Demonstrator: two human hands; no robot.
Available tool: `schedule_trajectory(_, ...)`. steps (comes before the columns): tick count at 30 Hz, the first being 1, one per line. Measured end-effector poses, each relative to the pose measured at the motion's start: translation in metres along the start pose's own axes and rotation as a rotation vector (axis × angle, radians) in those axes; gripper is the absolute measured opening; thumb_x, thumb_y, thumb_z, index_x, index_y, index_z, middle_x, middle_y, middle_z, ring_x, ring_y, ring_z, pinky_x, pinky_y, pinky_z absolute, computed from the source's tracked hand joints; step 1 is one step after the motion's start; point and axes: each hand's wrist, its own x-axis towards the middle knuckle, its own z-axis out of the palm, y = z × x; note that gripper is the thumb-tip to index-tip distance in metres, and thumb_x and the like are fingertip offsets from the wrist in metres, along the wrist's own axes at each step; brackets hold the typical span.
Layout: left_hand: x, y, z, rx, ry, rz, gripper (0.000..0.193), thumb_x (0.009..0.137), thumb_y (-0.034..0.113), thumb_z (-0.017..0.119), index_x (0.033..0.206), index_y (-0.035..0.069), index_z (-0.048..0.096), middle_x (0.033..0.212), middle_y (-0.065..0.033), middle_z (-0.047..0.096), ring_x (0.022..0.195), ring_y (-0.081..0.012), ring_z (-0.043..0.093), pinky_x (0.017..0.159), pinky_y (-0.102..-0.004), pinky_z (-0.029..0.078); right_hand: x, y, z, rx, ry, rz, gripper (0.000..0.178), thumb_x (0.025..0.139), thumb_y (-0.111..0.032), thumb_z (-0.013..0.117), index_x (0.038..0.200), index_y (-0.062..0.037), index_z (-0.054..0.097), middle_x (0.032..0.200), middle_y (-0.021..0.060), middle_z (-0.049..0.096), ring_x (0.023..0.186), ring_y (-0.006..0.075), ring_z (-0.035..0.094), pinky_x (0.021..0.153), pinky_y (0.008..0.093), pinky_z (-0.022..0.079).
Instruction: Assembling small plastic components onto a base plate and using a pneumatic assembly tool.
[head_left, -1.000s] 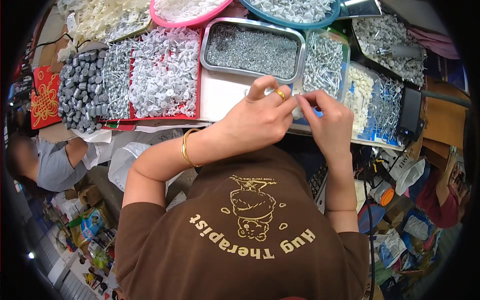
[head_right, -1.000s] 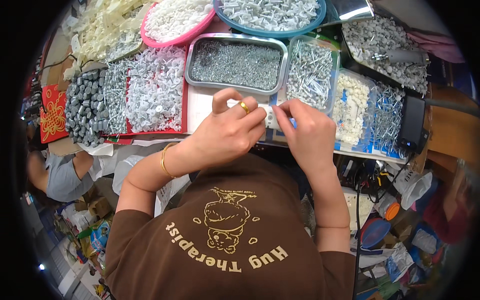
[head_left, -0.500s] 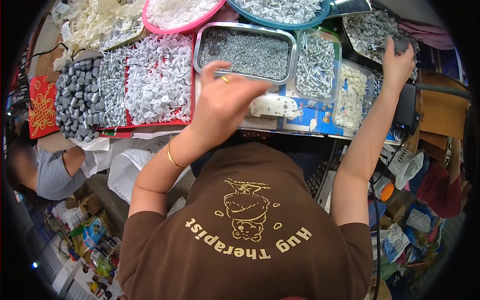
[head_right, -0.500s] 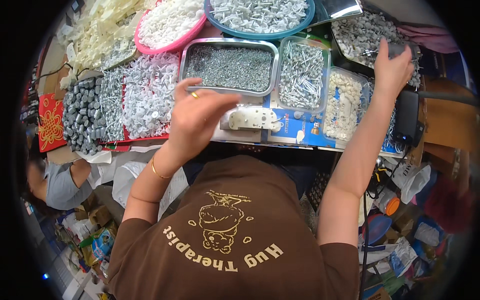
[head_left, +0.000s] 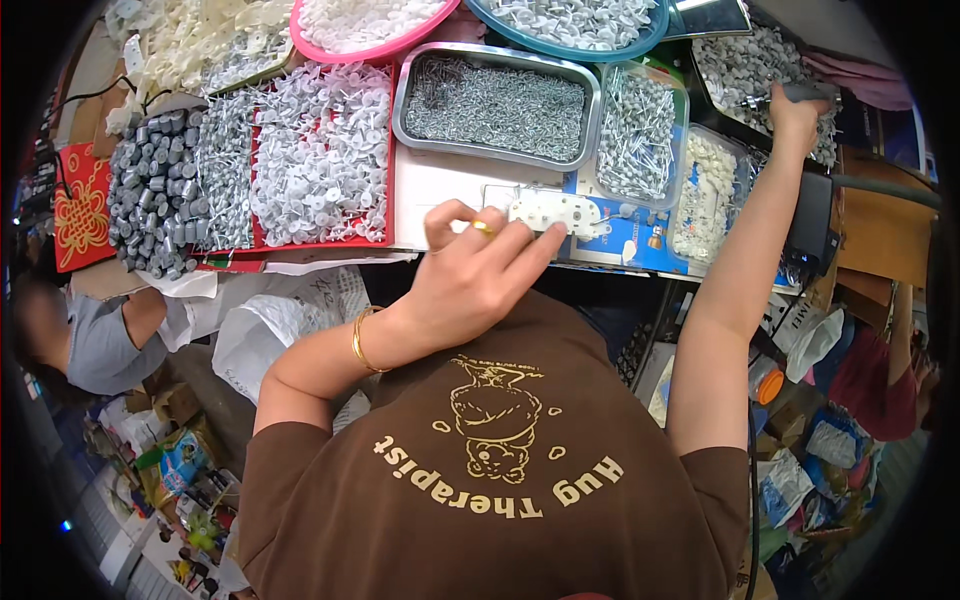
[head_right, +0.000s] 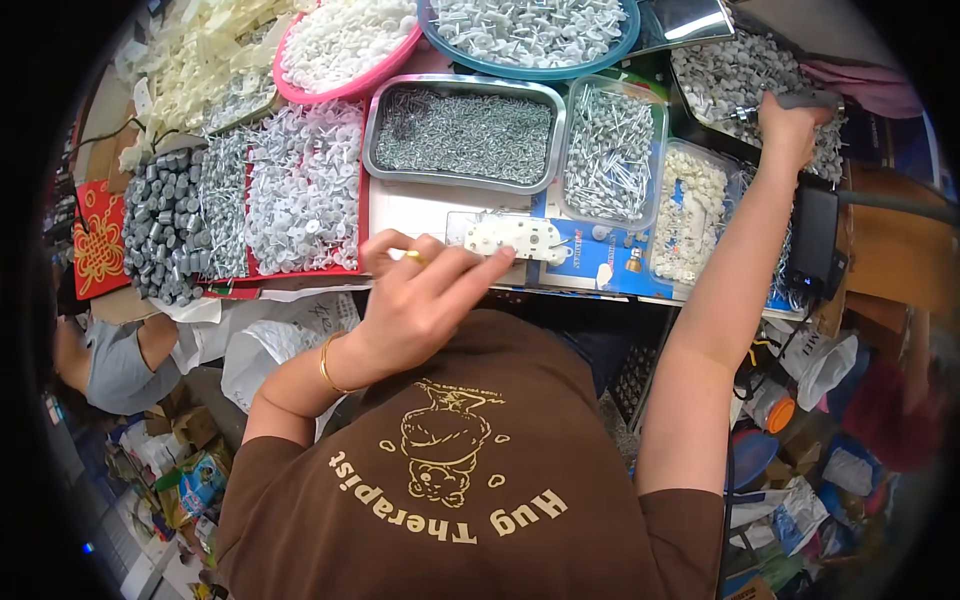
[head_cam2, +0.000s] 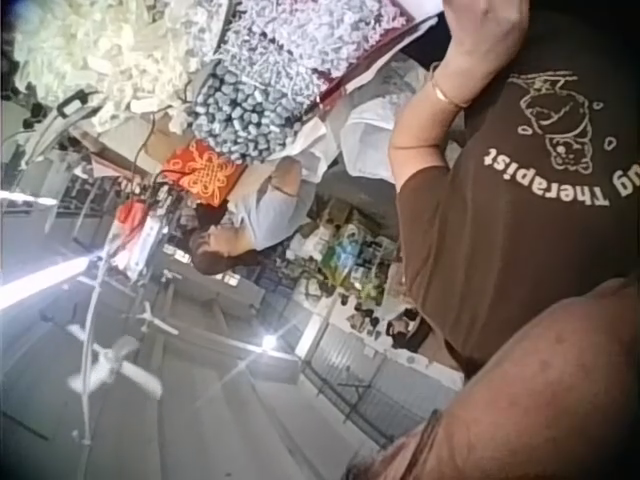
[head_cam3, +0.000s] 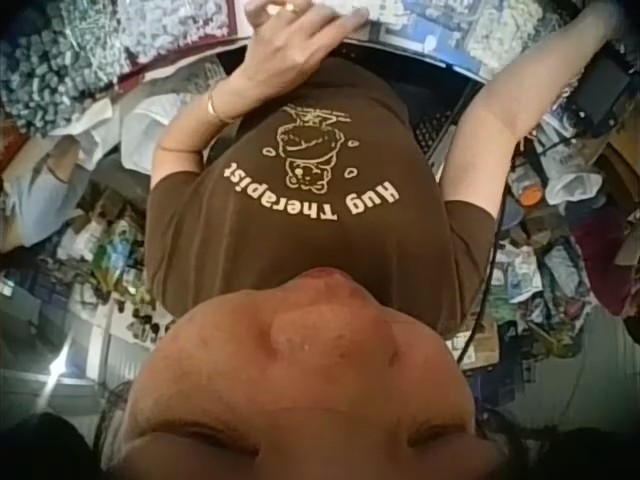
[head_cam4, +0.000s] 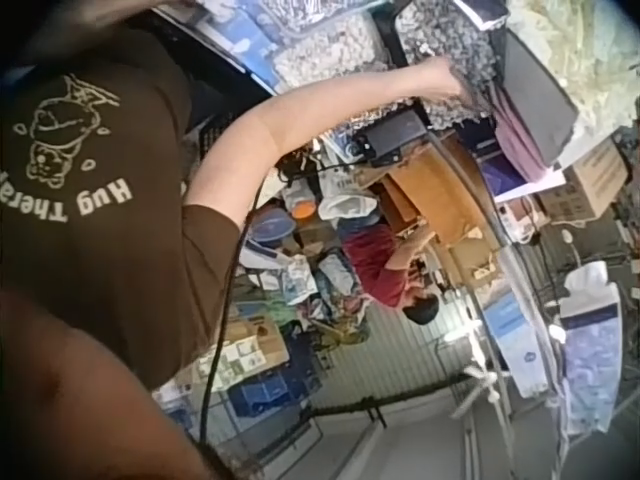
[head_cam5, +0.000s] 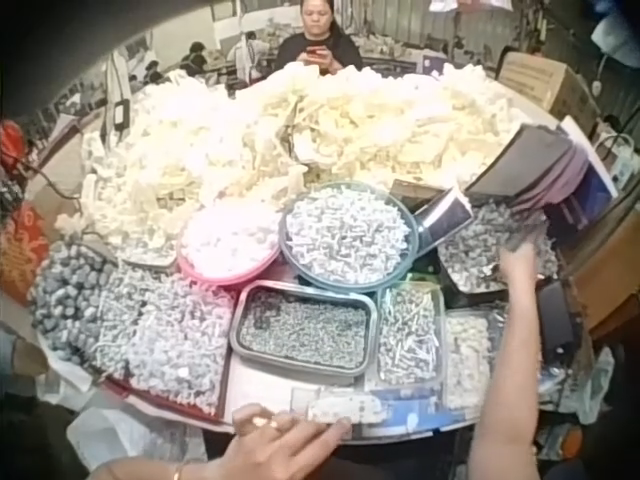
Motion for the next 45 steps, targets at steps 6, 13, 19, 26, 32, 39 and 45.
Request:
schedule_trajectory(6, 0.006, -0.041, -0.010, -0.465, 0.231, -0.300, 0.005, 0.080, 0.017, 0.081, 0.083, 0.016, 0.076, 0.073, 0.0066, 0.070, 0.068, -0.0121, 0.060, 0.094, -0.0386, 0.034, -0.029, -0.028, -0.041, 1.363, 0.249, -0.208, 0.066, 0.077, -0.004, 0.084, 0.130, 0.0061, 0.045, 0.114, 0.0166, 0.066, 0.096, 0.0258, 0.068, 0.084, 0.0393, 0.056)
schedule_trajectory(13, 0.026, -0.037, 0.024, -0.653, 0.218, -0.266, 0.011, 0.075, 0.026, 0.083, 0.081, 0.020, 0.077, 0.078, 0.0085, 0.064, 0.084, -0.0131, 0.056, 0.090, -0.0392, 0.027, -0.123, -0.073, -0.132, 2.026, -0.558, -0.112, 0.018, 0.093, -0.018, 0.056, 0.087, -0.0021, 0.052, 0.072, 0.0032, 0.041, 0.066, 0.0147, 0.042, 0.061, 0.0294, 0.037)
schedule_trajectory(19, 0.037, -0.013, 0.044, -0.575, 0.195, -0.138, 0.024, 0.064, 0.036, 0.087, 0.067, 0.022, 0.067, 0.071, 0.0107, 0.056, 0.079, -0.0128, 0.053, 0.085, -0.0401, 0.025, -0.244, -0.099, -0.152, 1.963, -0.818, -0.136, 0.050, 0.096, -0.049, 0.049, 0.101, 0.0000, 0.057, 0.067, 0.0060, 0.044, 0.051, 0.0156, 0.045, 0.044, 0.0293, 0.044)
schedule_trajectory(26, 0.046, -0.004, 0.046, -0.518, 0.223, -0.072, 0.024, 0.063, 0.034, 0.084, 0.068, 0.020, 0.064, 0.071, 0.0094, 0.055, 0.082, -0.0147, 0.056, 0.084, -0.0428, 0.027, -0.270, -0.091, -0.166, 1.703, -0.781, -0.340, 0.080, 0.083, -0.079, 0.054, 0.096, 0.0001, 0.049, 0.068, 0.0070, 0.047, 0.052, 0.0152, 0.049, 0.044, 0.0290, 0.045)
schedule_trajectory(32, 0.044, 0.002, 0.048, -0.555, 0.231, -0.103, 0.021, 0.070, 0.031, 0.082, 0.071, 0.018, 0.065, 0.077, 0.0086, 0.059, 0.088, -0.0145, 0.058, 0.091, -0.0450, 0.028, -0.272, -0.095, -0.182, 1.601, -0.748, -0.387, 0.083, 0.080, -0.080, 0.057, 0.095, 0.0006, 0.048, 0.068, 0.0061, 0.046, 0.053, 0.0158, 0.049, 0.045, 0.0290, 0.047)
schedule_trajectory(39, 0.040, -0.005, 0.056, -0.701, 0.092, -0.143, 0.028, 0.082, 0.021, 0.077, 0.104, 0.013, 0.062, 0.094, 0.0002, 0.064, 0.098, -0.0231, 0.060, 0.098, -0.0477, 0.029, -0.275, -0.095, -0.165, 1.508, -0.705, -0.426, 0.078, 0.082, -0.078, 0.058, 0.089, -0.0012, 0.047, 0.067, 0.0064, 0.046, 0.053, 0.0154, 0.048, 0.047, 0.0277, 0.045)
schedule_trajectory(45, 0.041, -0.014, 0.051, -0.795, -0.100, -0.105, 0.036, 0.085, 0.017, 0.075, 0.111, 0.008, 0.051, 0.100, -0.0058, 0.066, 0.104, -0.0262, 0.061, 0.100, -0.0492, 0.029, -0.272, -0.088, -0.162, 1.517, -0.864, -0.490, 0.081, 0.078, -0.081, 0.061, 0.087, -0.0013, 0.049, 0.066, 0.0053, 0.047, 0.052, 0.0145, 0.048, 0.047, 0.0247, 0.041)
